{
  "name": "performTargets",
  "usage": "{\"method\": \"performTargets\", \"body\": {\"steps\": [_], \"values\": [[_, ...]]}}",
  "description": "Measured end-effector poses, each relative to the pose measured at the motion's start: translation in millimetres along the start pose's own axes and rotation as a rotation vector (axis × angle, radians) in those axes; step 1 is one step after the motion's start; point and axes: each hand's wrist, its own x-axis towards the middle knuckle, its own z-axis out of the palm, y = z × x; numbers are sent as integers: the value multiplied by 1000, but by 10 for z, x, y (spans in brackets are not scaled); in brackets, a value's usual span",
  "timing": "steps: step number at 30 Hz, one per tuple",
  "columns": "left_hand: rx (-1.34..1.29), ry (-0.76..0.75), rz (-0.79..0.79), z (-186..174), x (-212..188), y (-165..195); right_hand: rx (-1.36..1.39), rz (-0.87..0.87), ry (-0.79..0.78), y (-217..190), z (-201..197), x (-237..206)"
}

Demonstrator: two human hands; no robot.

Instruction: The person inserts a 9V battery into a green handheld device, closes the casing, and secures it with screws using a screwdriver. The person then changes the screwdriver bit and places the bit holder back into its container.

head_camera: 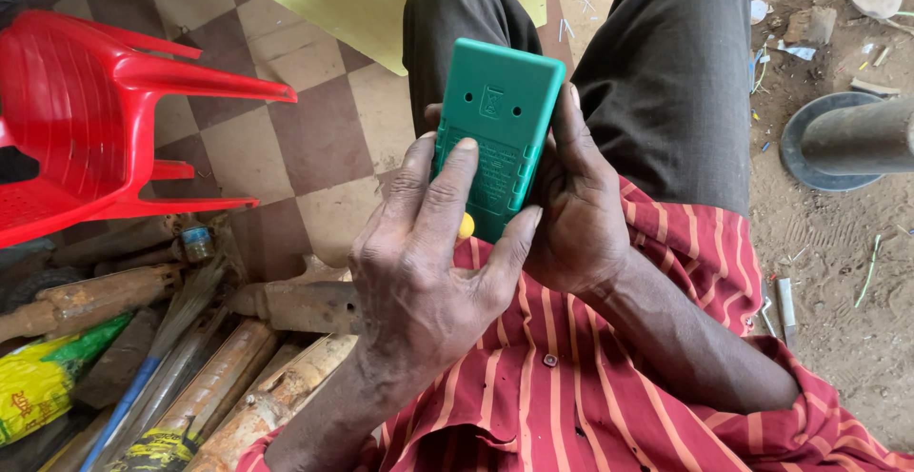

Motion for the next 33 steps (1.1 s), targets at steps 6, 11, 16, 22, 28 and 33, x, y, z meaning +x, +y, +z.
{"method": "performTargets", "body": {"steps": [6, 11, 16, 22, 28, 33], "values": [[-440, 35, -124, -113, 53, -108, 150, -26, -41, 18, 9, 28], [-401, 37, -351, -454, 140, -276, 274, 18, -3, 16, 14, 61], [-455, 34, -392, -517, 74, -352, 212, 55, -149, -9, 19, 94], [-637, 14, -394, -550, 83, -355, 204, 120, -83, -41, 10, 112], [-1038, 21, -531, -577, 126, -339, 197, 104, -125, -58, -29, 125], [-1334, -26, -642, -639, 140, -428, 160, 121, -197, -65, -77, 141]]}}
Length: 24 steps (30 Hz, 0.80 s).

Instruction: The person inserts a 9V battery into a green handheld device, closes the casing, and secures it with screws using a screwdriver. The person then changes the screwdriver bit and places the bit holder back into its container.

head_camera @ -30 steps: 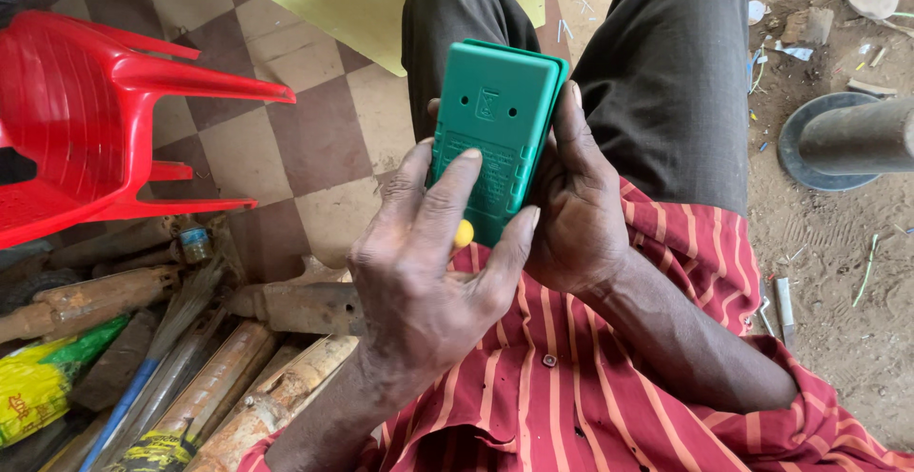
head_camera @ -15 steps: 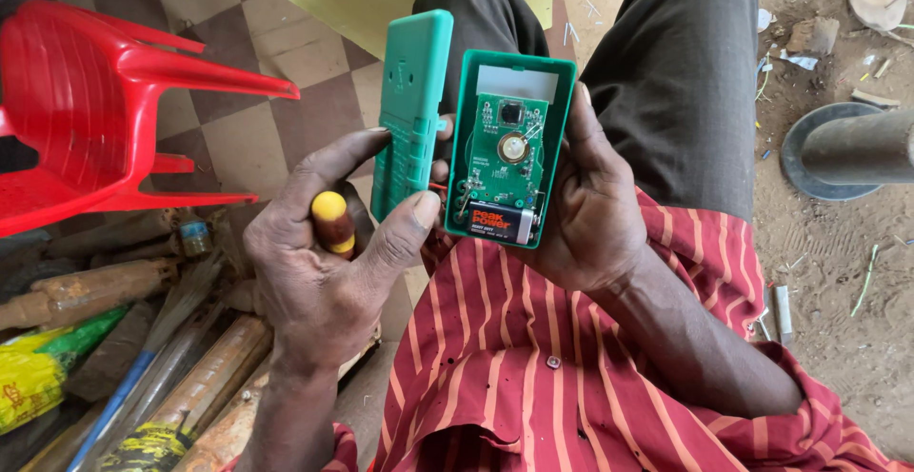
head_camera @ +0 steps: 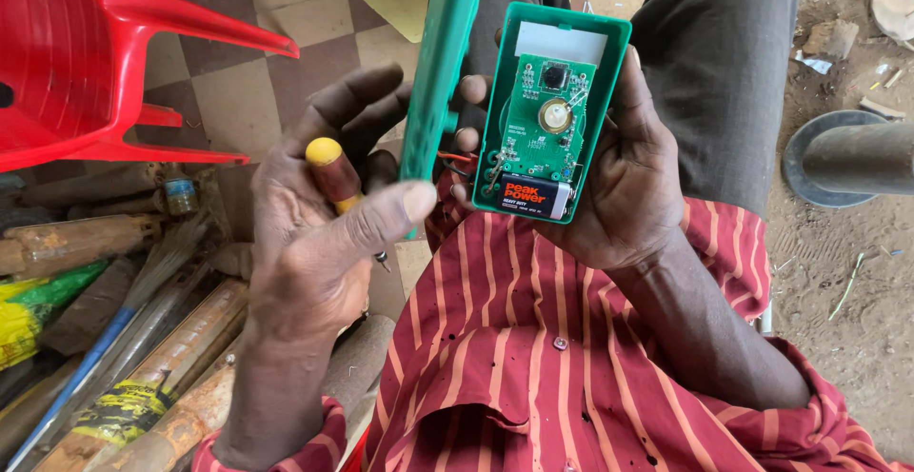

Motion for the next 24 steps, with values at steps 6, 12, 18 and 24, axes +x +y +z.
{"method": "performTargets", "body": {"steps": [6, 12, 18, 24], "values": [[726, -226, 279, 49, 76, 209, 24, -14, 109, -1, -63, 0], [1632, -608, 763, 76, 359, 520, -185, -31, 248, -13, -119, -29], [1970, -781, 1185, 330, 603, 342, -243, 124, 310, -47, -156, -93], [2039, -841, 1241, 298, 673, 129, -221, 139, 252, -53, -158, -119]]}}
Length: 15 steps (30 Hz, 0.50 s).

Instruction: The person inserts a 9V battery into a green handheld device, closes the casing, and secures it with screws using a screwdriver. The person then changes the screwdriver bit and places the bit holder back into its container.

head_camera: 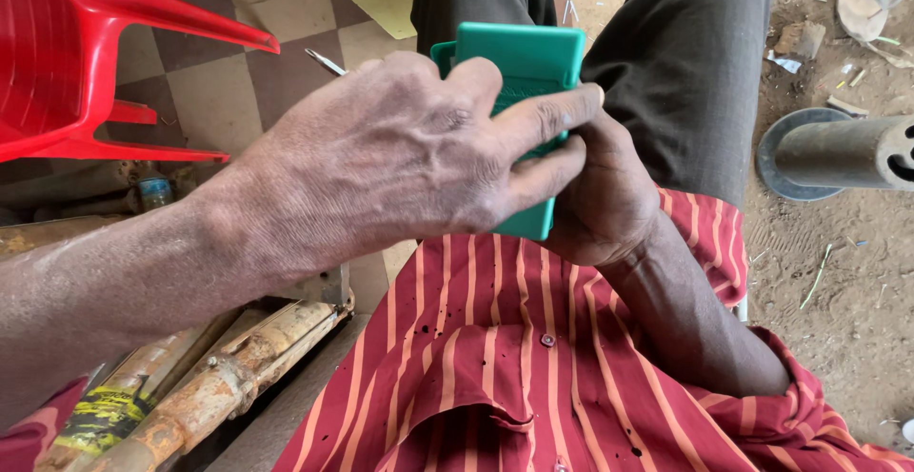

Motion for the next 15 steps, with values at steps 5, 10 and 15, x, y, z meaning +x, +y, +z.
{"method": "performTargets", "body": {"steps": [5, 10, 15], "values": [[14, 17, -27, 35, -14, 31, -17, 15, 39, 3, 39, 8], [6, -4, -44, 6, -10, 35, -6, -11, 45, -8, 100, 3], [-149, -30, -122, 34, -52, 70, -48, -44, 48, -25, 170, -13]]}}
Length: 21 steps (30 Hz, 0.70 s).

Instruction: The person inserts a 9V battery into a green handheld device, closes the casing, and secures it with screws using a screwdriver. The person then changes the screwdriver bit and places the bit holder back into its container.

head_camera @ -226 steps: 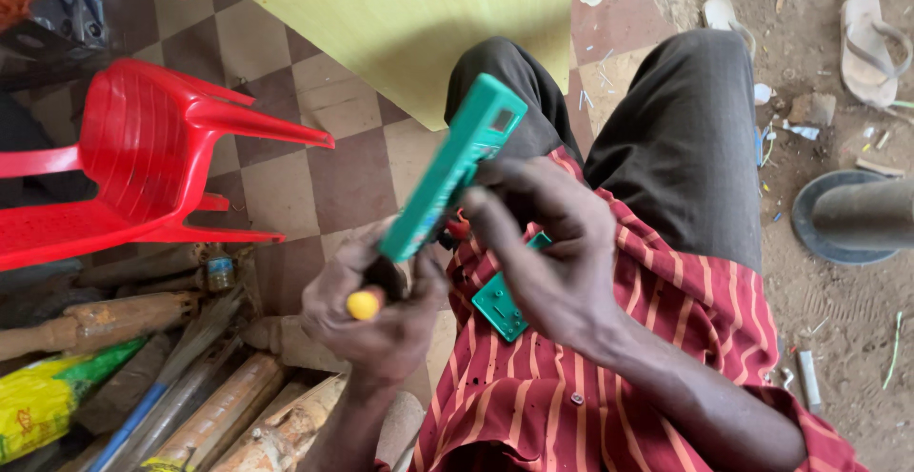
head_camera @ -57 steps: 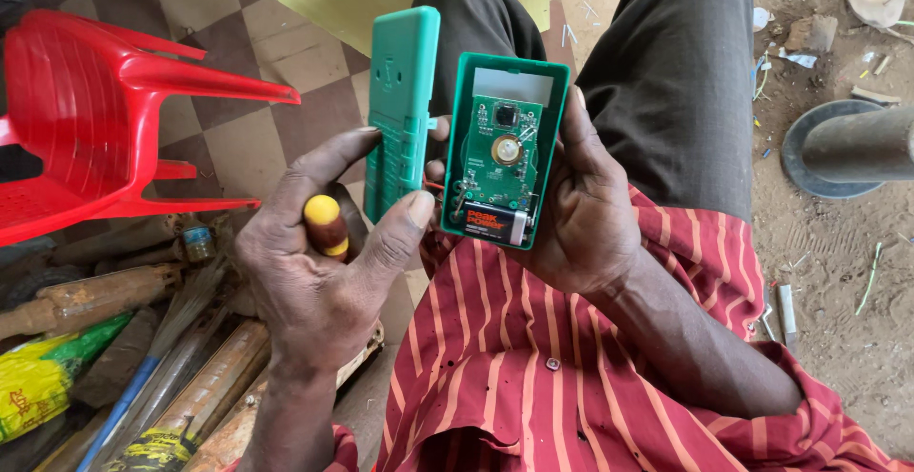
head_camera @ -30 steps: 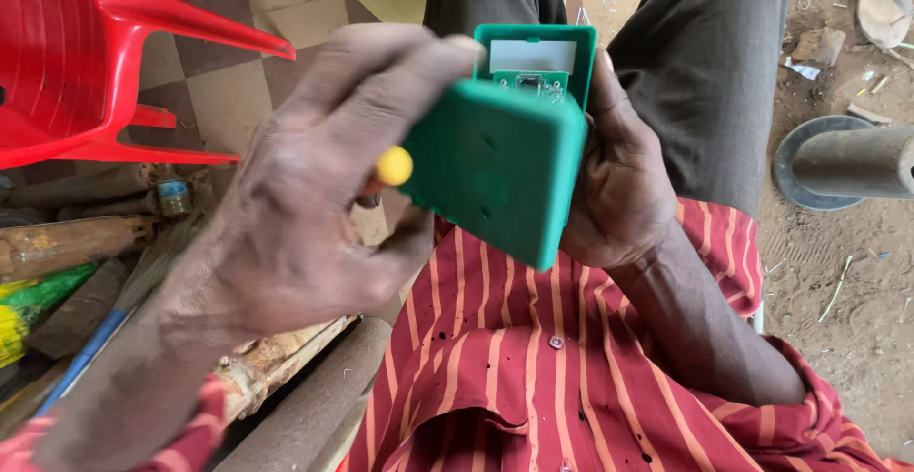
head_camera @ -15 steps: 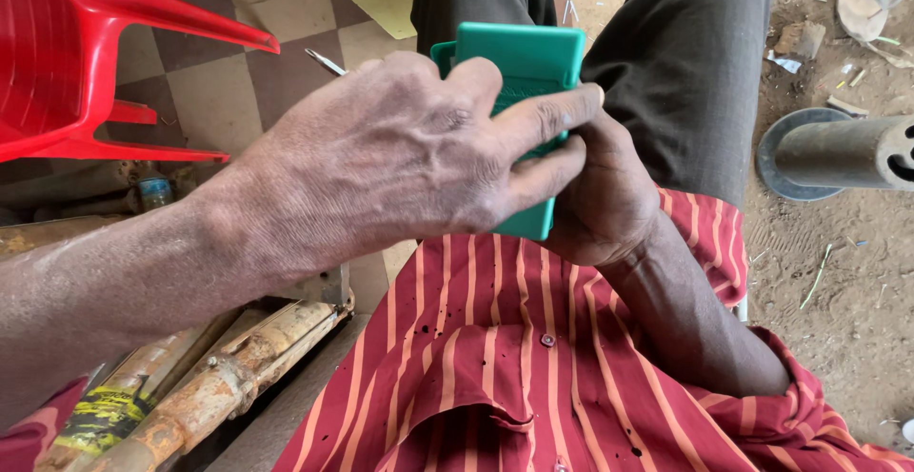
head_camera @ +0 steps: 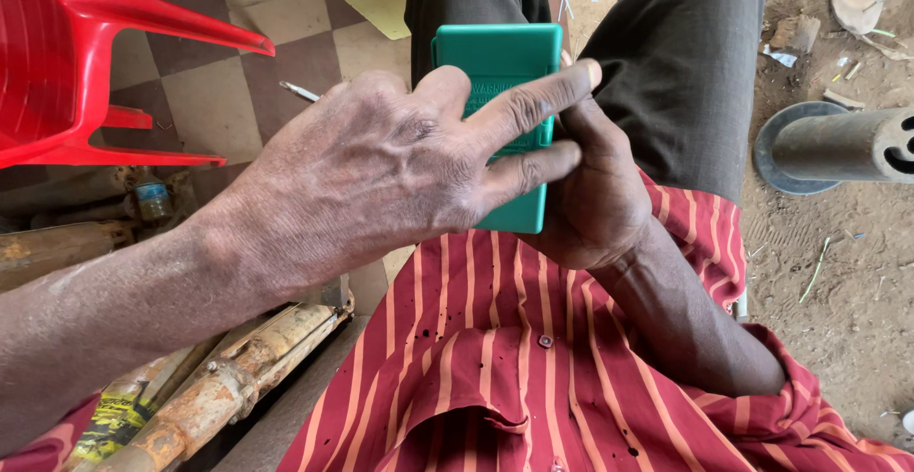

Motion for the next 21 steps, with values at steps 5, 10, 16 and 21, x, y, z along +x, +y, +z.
{"method": "performTargets", "body": {"steps": [5, 10, 16, 21], "values": [[-248, 116, -179, -140, -27, 61, -15, -179, -57, -21, 75, 25], [-643, 370, -592, -86, 3, 354, 74, -227, 5, -43, 132, 77], [-609, 466, -803, 371, 25, 755, 80, -312, -41, -26, 145, 92], [-790, 601, -846, 350, 36, 794, 167, -297, -39, 17, 123, 82]]}}
